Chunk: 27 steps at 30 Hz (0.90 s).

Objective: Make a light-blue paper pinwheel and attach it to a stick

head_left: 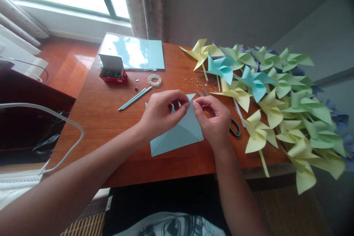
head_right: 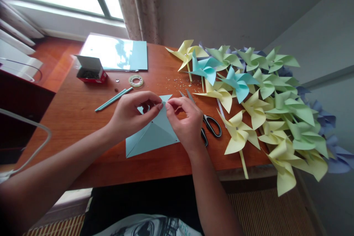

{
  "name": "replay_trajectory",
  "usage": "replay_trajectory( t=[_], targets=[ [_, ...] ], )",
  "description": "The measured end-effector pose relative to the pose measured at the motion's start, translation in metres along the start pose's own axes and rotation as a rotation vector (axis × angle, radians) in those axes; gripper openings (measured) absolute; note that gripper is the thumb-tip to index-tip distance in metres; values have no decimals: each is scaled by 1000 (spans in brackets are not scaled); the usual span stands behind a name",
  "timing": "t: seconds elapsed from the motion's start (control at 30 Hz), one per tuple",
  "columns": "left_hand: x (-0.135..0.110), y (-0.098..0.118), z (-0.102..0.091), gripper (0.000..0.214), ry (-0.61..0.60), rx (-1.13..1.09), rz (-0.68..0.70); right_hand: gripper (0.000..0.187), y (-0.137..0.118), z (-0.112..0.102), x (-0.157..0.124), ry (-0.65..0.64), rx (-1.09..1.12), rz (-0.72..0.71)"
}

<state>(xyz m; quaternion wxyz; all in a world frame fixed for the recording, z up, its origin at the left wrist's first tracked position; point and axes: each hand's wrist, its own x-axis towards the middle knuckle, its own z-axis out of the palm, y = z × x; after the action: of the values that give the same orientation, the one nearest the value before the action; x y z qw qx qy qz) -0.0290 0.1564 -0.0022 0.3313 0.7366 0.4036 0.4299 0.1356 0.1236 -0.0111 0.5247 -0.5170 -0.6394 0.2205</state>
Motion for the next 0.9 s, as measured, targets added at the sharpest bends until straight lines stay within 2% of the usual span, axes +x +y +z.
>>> replay_trajectory(
  t=[0.53,0.9],
  targets=[
    [0,4,-1,6,17,77,65,6,-2,0,1,-23,-44,-63],
    [-4,6,-1,13,39,313,160,6,-3,0,0,-26,-78,-71]
  ],
)
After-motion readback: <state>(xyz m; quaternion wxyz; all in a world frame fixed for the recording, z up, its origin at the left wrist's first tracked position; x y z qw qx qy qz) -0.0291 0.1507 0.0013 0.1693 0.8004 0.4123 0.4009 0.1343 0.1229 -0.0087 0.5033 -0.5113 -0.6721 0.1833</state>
